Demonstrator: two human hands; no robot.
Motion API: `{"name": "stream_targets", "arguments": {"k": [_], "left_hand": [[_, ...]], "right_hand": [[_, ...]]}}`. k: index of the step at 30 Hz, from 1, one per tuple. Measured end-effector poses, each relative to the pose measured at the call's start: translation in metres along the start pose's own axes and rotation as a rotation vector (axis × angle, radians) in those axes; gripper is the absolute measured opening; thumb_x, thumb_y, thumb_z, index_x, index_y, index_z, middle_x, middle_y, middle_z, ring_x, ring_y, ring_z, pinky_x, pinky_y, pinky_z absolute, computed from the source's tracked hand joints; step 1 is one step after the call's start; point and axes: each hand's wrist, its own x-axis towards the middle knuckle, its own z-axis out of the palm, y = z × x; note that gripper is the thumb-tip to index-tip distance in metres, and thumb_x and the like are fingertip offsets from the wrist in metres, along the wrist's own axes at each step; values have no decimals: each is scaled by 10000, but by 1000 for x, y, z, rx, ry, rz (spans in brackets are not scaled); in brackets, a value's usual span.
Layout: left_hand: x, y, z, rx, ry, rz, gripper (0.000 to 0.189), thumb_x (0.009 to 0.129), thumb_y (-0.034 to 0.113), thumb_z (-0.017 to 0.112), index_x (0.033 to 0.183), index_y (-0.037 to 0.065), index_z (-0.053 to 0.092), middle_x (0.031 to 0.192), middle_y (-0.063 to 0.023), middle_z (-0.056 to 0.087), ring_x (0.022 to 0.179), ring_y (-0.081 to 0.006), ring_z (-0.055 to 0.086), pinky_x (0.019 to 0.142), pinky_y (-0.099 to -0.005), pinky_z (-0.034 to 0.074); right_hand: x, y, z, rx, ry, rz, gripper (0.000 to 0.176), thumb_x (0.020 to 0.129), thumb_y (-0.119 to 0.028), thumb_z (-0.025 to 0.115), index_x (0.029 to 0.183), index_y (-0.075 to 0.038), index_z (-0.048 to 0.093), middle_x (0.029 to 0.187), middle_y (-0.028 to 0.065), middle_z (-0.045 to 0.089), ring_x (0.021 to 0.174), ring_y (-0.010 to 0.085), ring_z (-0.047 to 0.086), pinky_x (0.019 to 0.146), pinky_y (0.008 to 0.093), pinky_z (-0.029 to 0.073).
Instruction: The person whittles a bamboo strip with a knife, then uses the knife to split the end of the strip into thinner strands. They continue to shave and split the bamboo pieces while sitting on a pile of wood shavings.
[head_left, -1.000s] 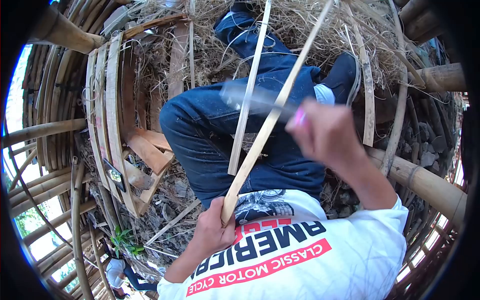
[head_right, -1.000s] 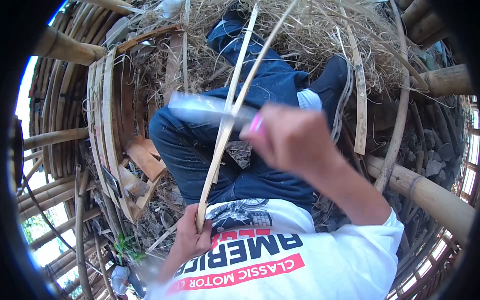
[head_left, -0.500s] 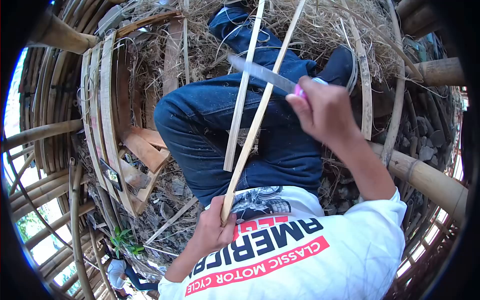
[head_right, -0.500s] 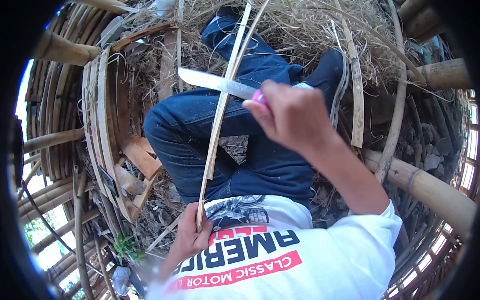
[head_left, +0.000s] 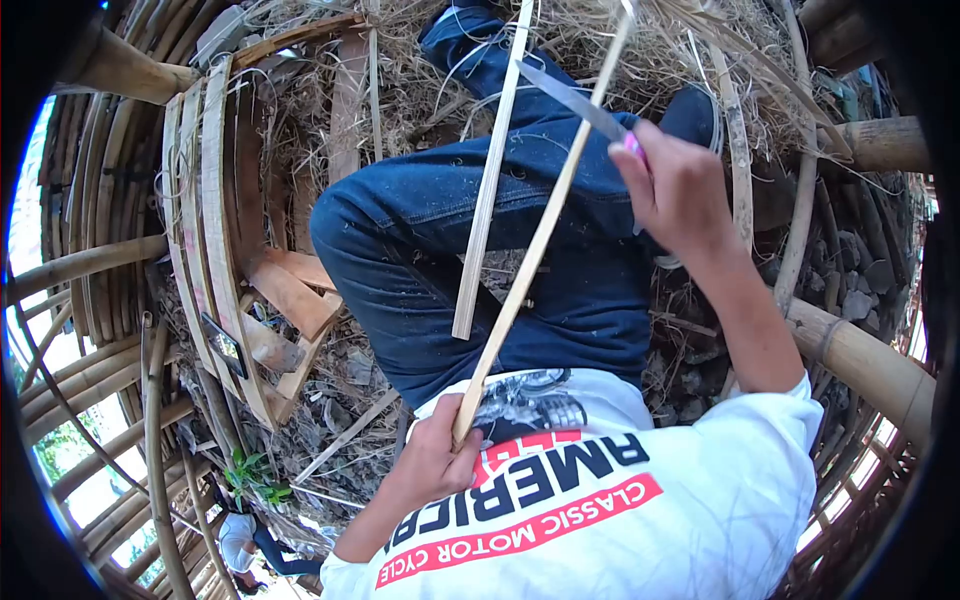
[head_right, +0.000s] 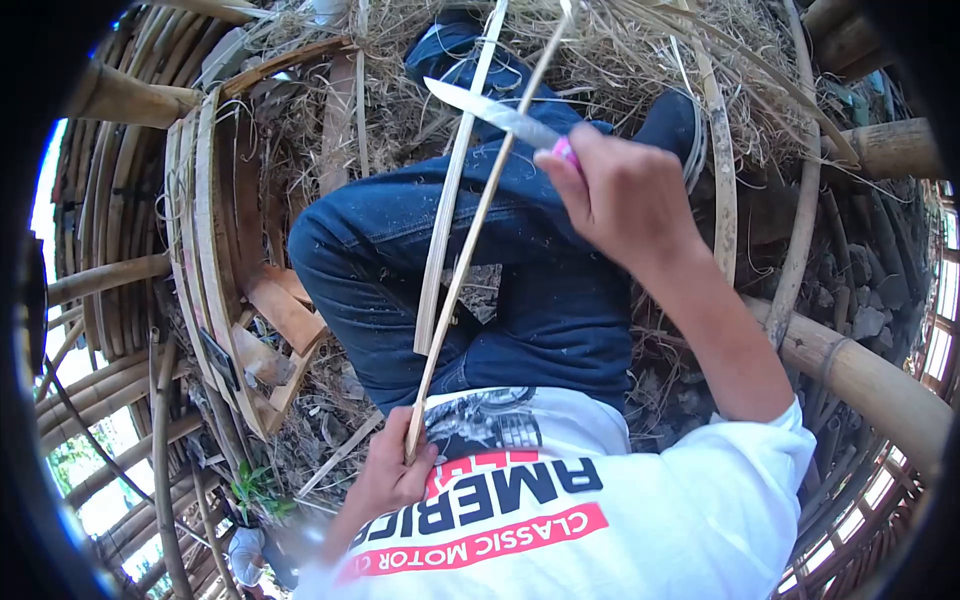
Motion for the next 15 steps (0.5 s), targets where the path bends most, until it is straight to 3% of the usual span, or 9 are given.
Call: {"name": "stream_targets", "arguments": {"k": [2, 6, 8, 12, 15], "left_hand": [[-5, 0, -2, -3, -44, -36, 254, 811, 17, 596, 1029, 9, 466, 705, -89, 511, 602, -174, 507, 563, -309, 406], [3, 0, -1, -29, -55, -30, 227, 828, 24, 578, 1024, 12, 464, 712, -87, 508, 620, -171, 501, 580, -309, 410], [6, -3, -1, -7, -67, -11, 309, 838, 20, 557, 1133, 0, 466, 727, -203, 568, 642, -354, 600, 602, -386, 453], [2, -11, -6, 16, -37, -1, 263, 848, 22, 552, 1095, -2, 465, 709, -176, 559, 632, -343, 586, 594, -377, 445], [1, -8, -13, 27, -38, -86, 217, 858, 34, 562, 1049, 9, 462, 704, -152, 548, 626, -298, 579, 598, -368, 444]], "right_hand": [[-12, -21, -7, 145, 38, -124, 374, 919, -374, 590, 722, -59, 555, 540, 107, 553, 485, 284, 596, 457, 360, 470], [-13, -8, 7, 94, -50, -67, 363, 935, -362, 566, 714, -74, 553, 529, 100, 546, 466, 291, 574, 450, 376, 451], [-17, -12, 12, 92, -76, -24, 363, 932, -356, 572, 711, -68, 547, 526, 108, 547, 475, 296, 581, 446, 383, 445], [-15, -31, 15, 241, -32, 35, 388, 941, -366, 549, 703, -60, 551, 516, 122, 548, 494, 311, 598, 442, 382, 445], [-11, -38, 22, 276, -167, 145, 404, 928, -386, 564, 711, -46, 581, 532, 149, 566, 512, 337, 604, 472, 411, 458]]}}
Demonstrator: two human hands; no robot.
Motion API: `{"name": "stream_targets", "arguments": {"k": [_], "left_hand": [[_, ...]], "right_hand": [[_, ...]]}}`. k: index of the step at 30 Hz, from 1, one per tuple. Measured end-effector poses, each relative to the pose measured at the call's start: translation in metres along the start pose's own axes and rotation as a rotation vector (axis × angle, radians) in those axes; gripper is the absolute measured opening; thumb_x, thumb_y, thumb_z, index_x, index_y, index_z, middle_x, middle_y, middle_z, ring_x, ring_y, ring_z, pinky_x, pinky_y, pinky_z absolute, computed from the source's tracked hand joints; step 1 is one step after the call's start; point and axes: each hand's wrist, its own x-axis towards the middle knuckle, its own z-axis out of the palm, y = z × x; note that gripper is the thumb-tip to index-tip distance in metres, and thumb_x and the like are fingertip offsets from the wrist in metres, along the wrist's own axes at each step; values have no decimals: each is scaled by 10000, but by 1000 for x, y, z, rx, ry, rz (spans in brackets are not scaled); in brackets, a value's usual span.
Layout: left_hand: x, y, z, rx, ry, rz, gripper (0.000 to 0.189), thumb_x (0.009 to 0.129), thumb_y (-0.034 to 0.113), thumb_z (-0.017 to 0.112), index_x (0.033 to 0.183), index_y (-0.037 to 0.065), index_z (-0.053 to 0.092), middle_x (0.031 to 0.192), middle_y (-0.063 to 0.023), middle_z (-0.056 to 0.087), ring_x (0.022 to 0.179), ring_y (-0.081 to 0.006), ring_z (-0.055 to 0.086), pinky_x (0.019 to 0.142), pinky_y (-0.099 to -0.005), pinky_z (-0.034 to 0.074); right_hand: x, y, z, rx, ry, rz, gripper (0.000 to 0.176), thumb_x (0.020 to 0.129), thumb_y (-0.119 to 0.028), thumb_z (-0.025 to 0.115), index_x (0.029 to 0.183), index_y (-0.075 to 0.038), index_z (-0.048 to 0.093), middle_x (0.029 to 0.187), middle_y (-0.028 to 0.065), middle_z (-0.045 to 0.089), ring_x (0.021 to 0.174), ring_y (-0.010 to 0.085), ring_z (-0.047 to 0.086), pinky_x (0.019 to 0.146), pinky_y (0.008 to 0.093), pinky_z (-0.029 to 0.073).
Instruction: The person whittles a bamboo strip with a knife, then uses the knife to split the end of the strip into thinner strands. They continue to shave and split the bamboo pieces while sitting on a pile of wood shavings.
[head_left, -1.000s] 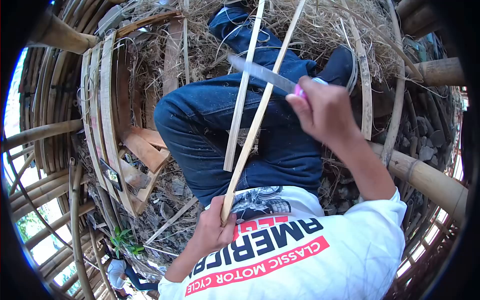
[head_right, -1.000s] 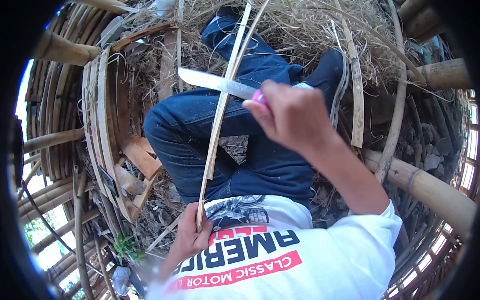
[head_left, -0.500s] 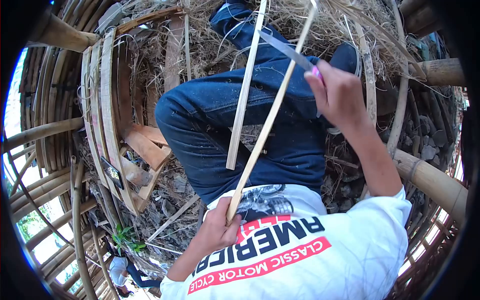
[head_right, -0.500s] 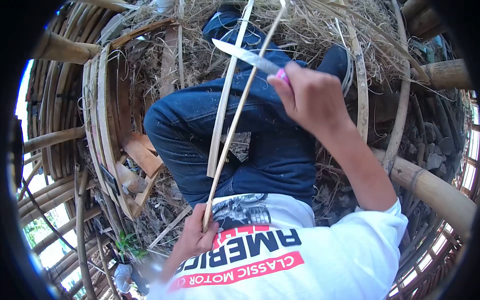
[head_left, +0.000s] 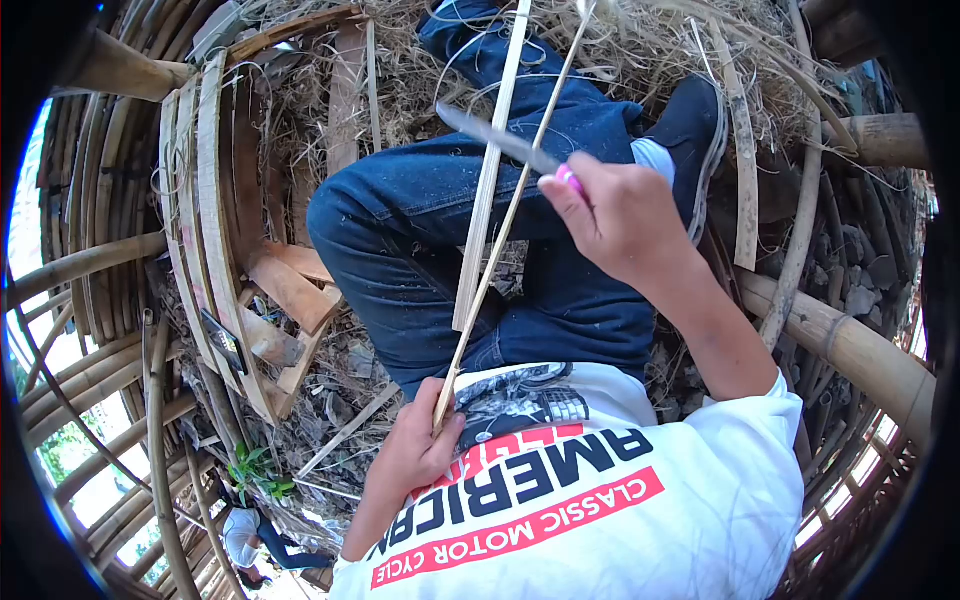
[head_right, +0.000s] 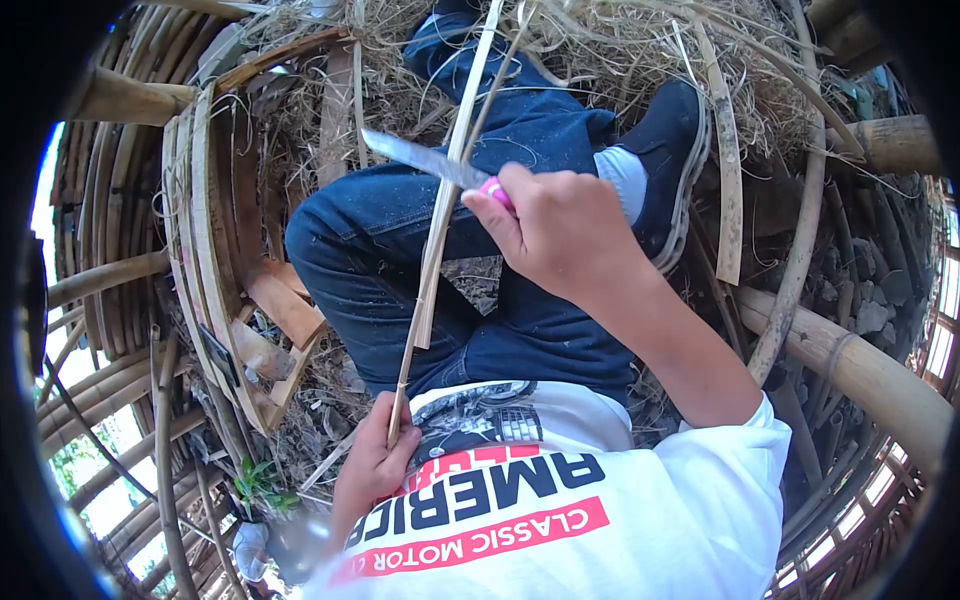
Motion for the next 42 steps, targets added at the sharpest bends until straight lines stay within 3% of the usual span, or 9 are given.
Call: {"name": "stream_targets", "arguments": {"k": [2, 7, 9, 23, 27, 30, 33, 36, 42], "left_hand": [[0, -6, -3, -5, -15, -10, 185, 869, 55, 563, 1015, 17, 456, 701, -145, 543, 636, -267, 581, 608, -362, 444], [-2, -20, -7, 21, -4, -85, 161, 879, 55, 539, 1007, 20, 447, 719, -162, 543, 664, -294, 573, 626, -368, 437], [0, -24, -10, -49, -70, -168, 140, 862, 41, 536, 973, 22, 453, 816, -117, 487, 775, -229, 492, 722, -338, 408], [-2, -44, 1, -97, -139, -200, 135, 883, 54, 522, 997, 24, 456, 816, -107, 482, 767, -198, 481, 719, -324, 406], [-5, -44, 4, -72, -162, -224, 138, 896, 70, 524, 1004, 21, 453, 804, -116, 470, 757, -223, 481, 716, -327, 402], [-9, -48, 8, -71, -101, -89, 142, 909, 48, 492, 1035, 22, 432, 677, -134, 481, 613, -237, 490, 614, -355, 397], [-10, -49, 8, -53, -66, -84, 165, 906, 52, 498, 1058, 17, 445, 707, -171, 527, 641, -305, 545, 634, -381, 417], [-11, -36, 7, 17, -85, -141, 204, 900, 49, 504, 1095, 3, 462, 816, -257, 600, 773, -447, 597, 681, -437, 452], [-12, -38, 9, 17, -77, -111, 205, 897, 45, 515, 1090, 0, 466, 801, -244, 596, 750, -434, 595, 680, -425, 454]], "right_hand": [[-4, 4, 8, 47, -76, 26, 413, 927, -394, 562, 710, -45, 596, 544, 157, 574, 519, 348, 603, 484, 421, 463], [-14, 4, 36, 164, -206, 154, 439, 929, -423, 546, 715, -47, 625, 567, 177, 584, 543, 380, 598, 510, 446, 472], [-19, 3, 49, 146, -197, 163, 447, 929, -434, 541, 718, -50, 628, 567, 176, 587, 542, 373, 605, 504, 448, 476], [-22, 21, 66, -70, -173, 77, 468, 929, -459, 527, 711, -64, 653, 573, 155, 611, 539, 336, 630, 488, 429, 503], [-22, 32, 68, -123, -114, 74, 463, 929, -454, 530, 708, -67, 655, 581, 157, 617, 548, 333, 637, 487, 432, 505], [-18, 24, 67, -95, -126, 81, 463, 923, -455, 537, 697, -67, 651, 586, 164, 616, 548, 342, 633, 491, 432, 504], [-18, 17, 58, -40, -132, 70, 460, 919, -450, 547, 683, -68, 647, 578, 160, 610, 544, 343, 628, 489, 428, 500], [-21, 8, 52, -11, -170, 58, 459, 916, -449, 555, 675, -68, 645, 568, 149, 603, 539, 337, 624, 484, 423, 493], [-19, 16, 53, -43, -189, -16, 476, 914, -471, 549, 672, -71, 640, 562, 129, 604, 527, 324, 617, 475, 399, 484]]}}
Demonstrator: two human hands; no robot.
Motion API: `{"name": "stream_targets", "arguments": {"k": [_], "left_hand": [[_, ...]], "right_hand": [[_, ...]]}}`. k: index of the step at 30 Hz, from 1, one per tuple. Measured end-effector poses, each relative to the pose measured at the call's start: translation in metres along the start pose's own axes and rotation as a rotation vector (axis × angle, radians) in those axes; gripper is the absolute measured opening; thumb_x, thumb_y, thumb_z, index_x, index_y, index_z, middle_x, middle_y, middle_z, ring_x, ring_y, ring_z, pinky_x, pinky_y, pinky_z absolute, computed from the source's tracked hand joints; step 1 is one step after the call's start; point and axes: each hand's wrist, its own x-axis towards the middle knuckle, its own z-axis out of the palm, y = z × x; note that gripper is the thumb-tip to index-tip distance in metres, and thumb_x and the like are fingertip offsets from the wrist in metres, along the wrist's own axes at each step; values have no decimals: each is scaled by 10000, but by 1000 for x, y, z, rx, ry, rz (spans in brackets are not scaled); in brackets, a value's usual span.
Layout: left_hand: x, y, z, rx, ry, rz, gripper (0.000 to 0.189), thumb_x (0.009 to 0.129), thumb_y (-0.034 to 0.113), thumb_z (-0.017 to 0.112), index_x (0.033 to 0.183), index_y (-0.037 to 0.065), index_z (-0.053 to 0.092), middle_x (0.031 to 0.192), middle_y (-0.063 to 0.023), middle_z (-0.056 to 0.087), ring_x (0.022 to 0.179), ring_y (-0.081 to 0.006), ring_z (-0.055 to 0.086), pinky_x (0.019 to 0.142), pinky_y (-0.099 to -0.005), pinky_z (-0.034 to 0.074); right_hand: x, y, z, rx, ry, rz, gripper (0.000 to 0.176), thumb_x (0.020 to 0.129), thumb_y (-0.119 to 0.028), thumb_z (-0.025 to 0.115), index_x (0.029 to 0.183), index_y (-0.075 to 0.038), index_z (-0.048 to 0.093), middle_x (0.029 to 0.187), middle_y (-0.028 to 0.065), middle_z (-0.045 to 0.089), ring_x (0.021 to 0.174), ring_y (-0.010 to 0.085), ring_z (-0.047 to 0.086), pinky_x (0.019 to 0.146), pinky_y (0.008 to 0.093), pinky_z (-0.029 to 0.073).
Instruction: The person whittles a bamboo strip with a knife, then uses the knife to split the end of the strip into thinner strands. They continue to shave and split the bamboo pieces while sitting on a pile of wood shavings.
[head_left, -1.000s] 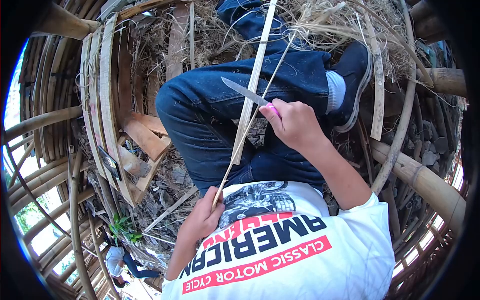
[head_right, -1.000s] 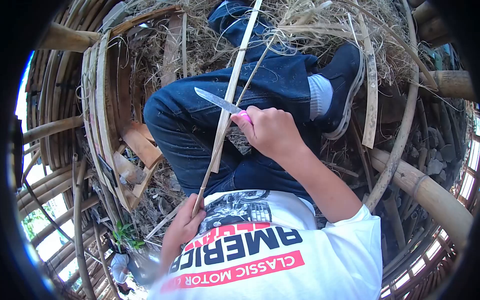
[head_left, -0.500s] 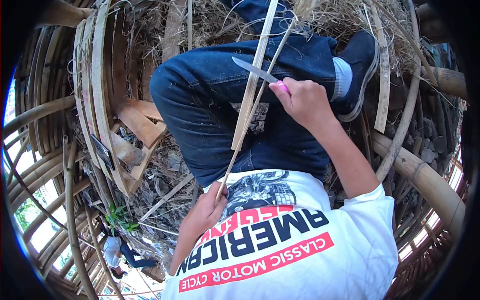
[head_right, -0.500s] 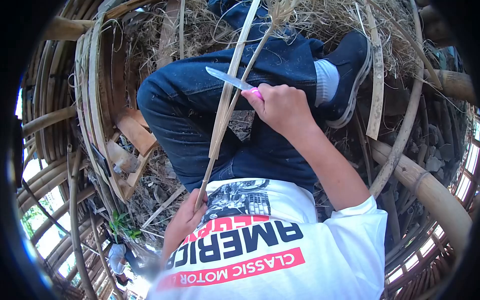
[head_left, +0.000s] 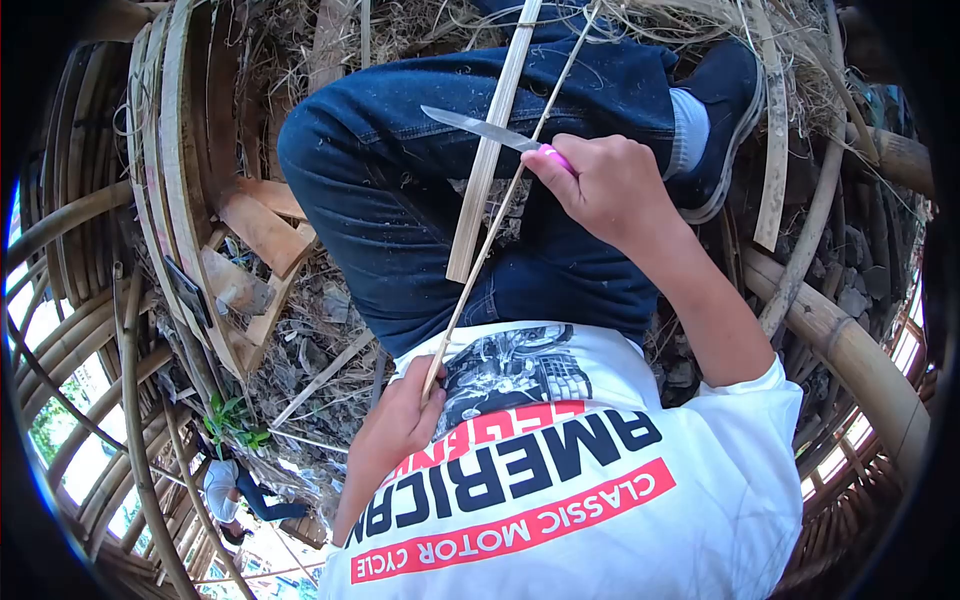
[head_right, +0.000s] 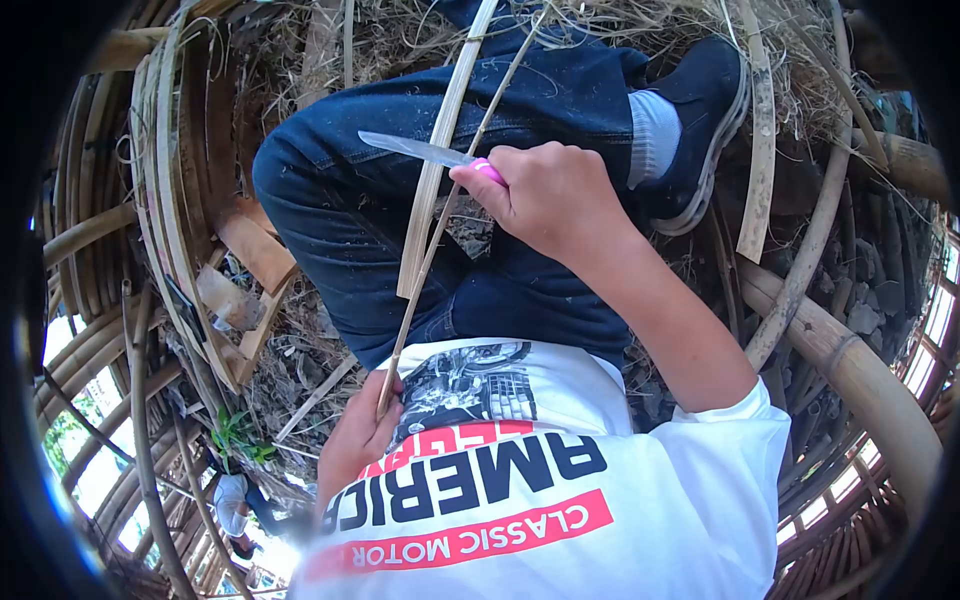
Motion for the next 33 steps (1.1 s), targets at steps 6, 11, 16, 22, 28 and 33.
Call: {"name": "stream_targets", "arguments": {"k": [6, 11, 16, 22, 28, 33], "left_hand": [[-10, 2, 0, -21, -11, -54, 186, 900, 42, 509, 1076, 1, 466, 758, -216, 571, 700, -384, 584, 656, -398, 444], [-13, -3, 2, -13, -9, -24, 202, 895, 32, 509, 1087, 6, 456, 738, -201, 559, 673, -371, 573, 642, -389, 438], [-12, -4, 2, -27, 20, -28, 199, 889, 33, 509, 1079, 8, 457, 732, -185, 557, 665, -353, 567, 639, -386, 431], [-8, 5, -1, -38, -14, -30, 177, 889, 28, 501, 1061, 9, 463, 737, -177, 536, 670, -330, 545, 651, -380, 425], [-6, 2, -3, -23, -77, -38, 174, 898, 21, 494, 1065, 5, 450, 699, -150, 512, 630, -299, 514, 633, -370, 415], [-10, 0, -3, -47, -72, -30, 171, 902, 22, 493, 1066, -1, 447, 684, -134, 510, 608, -261, 504, 616, -358, 410]], "right_hand": [[8, 25, 0, -73, 106, 103, 504, 929, -504, 508, 711, -75, 657, 581, 140, 615, 555, 345, 629, 494, 430, 494], [15, 38, -7, -139, 95, 27, 495, 933, -496, 512, 724, -76, 671, 582, 147, 611, 569, 343, 634, 498, 424, 494], [9, 25, -10, 2, 158, 54, 491, 932, -483, 525, 701, -72, 661, 572, 143, 607, 562, 339, 633, 488, 405, 490], [-6, 15, -1, 14, 55, 5, 515, 922, -499, 534, 675, -65, 658, 533, 126, 587, 500, 309, 611, 467, 374, 479], [-1, 29, 8, -59, 115, -5, 527, 922, -515, 523, 696, -62, 671, 542, 123, 596, 514, 306, 624, 481, 376, 500], [7, 39, 5, -82, 97, 23, 537, 932, -524, 500, 715, -63, 672, 563, 122, 610, 536, 306, 637, 494, 379, 512]]}}
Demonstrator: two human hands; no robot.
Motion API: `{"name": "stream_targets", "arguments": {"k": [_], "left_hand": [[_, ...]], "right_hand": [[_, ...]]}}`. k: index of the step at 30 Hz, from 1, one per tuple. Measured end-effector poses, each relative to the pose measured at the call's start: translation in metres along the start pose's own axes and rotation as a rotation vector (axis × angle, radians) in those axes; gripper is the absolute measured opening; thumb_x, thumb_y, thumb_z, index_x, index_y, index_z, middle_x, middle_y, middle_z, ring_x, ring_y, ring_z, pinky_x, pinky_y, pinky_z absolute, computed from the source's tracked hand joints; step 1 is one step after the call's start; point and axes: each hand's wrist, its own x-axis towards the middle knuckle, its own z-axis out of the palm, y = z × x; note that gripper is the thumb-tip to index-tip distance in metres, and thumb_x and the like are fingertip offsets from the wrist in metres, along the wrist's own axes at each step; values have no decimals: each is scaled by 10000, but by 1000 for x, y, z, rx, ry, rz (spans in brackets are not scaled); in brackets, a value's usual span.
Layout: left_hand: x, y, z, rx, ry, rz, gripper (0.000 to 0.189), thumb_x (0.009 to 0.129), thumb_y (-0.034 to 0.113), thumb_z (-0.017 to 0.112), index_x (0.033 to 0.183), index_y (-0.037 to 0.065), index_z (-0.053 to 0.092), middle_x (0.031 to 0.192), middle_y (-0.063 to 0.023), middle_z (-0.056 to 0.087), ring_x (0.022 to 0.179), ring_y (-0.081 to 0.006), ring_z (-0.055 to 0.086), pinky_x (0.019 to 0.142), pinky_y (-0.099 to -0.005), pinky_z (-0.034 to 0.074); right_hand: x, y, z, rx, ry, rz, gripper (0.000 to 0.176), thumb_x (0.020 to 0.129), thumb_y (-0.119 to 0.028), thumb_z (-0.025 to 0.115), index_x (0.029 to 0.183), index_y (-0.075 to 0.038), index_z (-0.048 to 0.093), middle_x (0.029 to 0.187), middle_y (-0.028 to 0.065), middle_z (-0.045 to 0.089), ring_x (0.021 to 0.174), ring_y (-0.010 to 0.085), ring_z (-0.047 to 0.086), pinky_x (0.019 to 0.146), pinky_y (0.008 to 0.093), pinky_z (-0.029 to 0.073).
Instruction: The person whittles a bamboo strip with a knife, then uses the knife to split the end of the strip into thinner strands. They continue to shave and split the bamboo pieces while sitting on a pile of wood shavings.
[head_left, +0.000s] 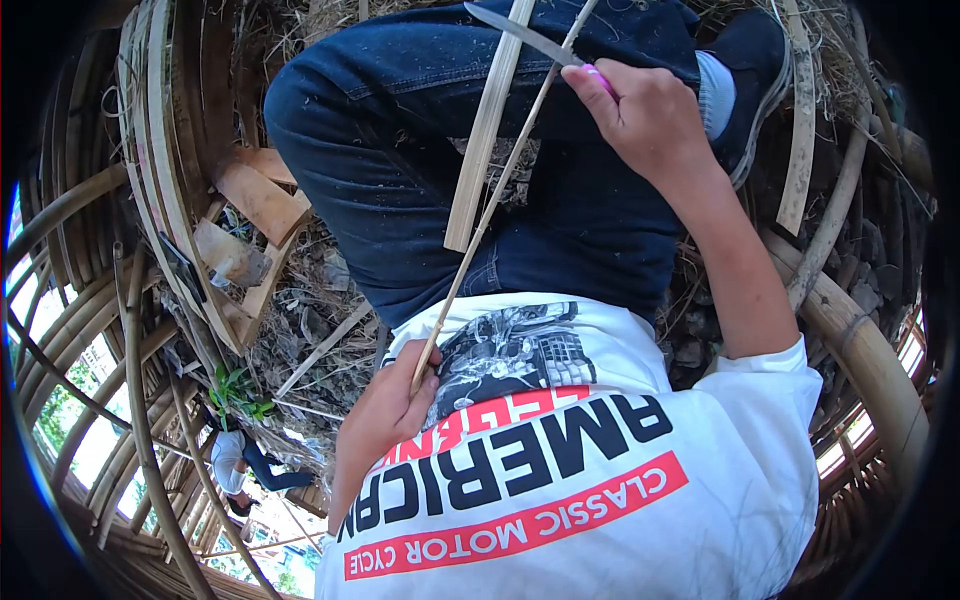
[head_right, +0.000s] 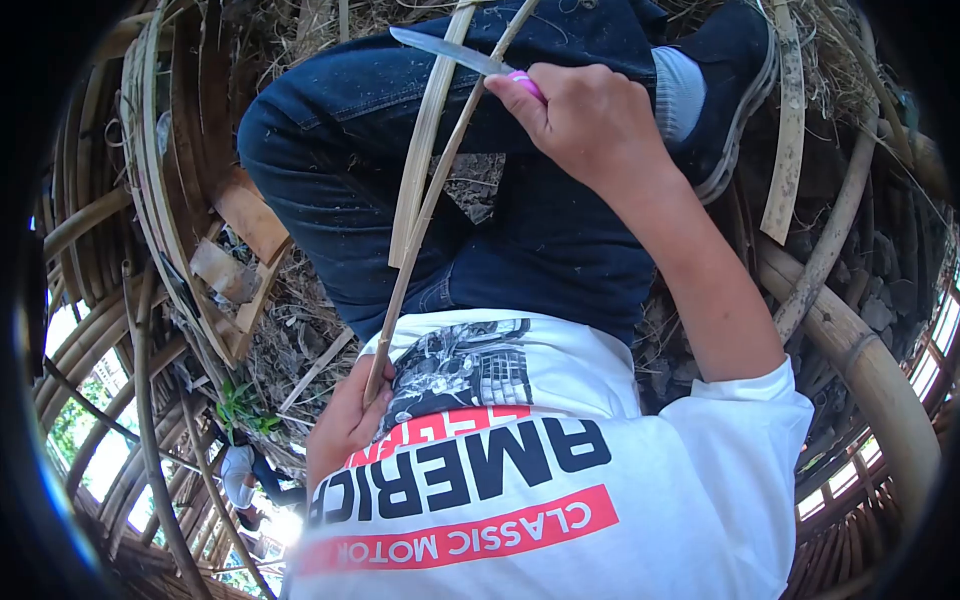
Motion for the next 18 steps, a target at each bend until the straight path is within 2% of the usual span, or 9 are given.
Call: {"name": "stream_targets", "arguments": {"k": [9, 18], "left_hand": [[-7, -4, 2, 5, 2, -44, 188, 908, 31, 486, 1089, 1, 448, 684, -128, 512, 614, -257, 516, 621, -346, 417], [-13, -15, 3, -23, -5, -4, 190, 913, 37, 485, 1096, 2, 446, 680, -139, 508, 605, -269, 515, 618, -352, 416]], "right_hand": [[3, -3, -1, -29, -20, 38, 551, 938, -539, 475, 712, -76, 672, 572, 118, 620, 559, 305, 649, 511, 390, 518], [9, -2, -2, -83, -17, 49, 545, 936, -535, 480, 723, -73, 676, 610, 141, 635, 603, 330, 658, 548, 415, 529]]}}
